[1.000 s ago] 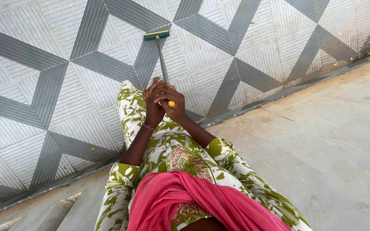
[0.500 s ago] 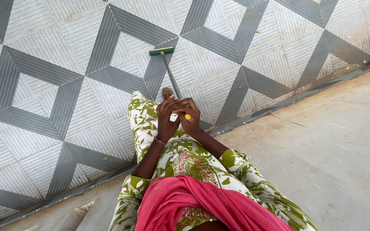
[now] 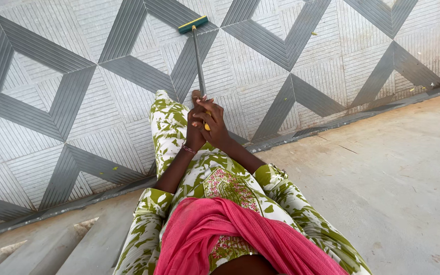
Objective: The person sweeps a tiled floor using a long-handled squeegee, pushing and pulling it across the surface.
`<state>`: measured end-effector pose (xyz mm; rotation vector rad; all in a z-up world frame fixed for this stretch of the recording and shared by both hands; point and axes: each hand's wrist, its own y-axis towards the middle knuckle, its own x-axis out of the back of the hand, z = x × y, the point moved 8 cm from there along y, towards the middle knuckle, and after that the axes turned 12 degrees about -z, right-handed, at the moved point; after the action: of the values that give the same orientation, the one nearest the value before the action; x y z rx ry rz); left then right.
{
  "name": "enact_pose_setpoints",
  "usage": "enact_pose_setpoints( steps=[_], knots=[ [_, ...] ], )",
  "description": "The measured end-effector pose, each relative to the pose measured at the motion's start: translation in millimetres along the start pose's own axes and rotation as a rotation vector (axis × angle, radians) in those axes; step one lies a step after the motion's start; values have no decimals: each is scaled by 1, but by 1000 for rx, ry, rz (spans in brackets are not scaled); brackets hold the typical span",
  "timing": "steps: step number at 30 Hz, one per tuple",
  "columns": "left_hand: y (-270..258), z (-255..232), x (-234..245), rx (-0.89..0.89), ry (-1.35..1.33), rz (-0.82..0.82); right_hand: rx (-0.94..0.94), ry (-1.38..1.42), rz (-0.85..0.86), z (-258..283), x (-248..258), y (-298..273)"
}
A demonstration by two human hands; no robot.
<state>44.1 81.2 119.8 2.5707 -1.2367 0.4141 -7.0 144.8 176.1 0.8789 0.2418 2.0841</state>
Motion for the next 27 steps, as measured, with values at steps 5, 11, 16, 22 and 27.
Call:
enact_pose_setpoints(
  steps=[5, 11, 16, 22, 27],
  knots=[
    [-4, 8, -22, -73, -12, -51, 280, -23, -15, 4, 13, -4],
    [9, 58, -37, 72, -143, -10, 55, -155, 291, -40, -22, -28],
    [6, 8, -8, 14, -112, -52, -25, -57, 272, -18, 10, -23],
    [0, -9, -1, -176, 49, -146, 193, 105, 20, -3, 35, -16],
    [10, 15, 6, -82, 23, -173, -12, 18, 294, -35, -4, -14]
  ],
)
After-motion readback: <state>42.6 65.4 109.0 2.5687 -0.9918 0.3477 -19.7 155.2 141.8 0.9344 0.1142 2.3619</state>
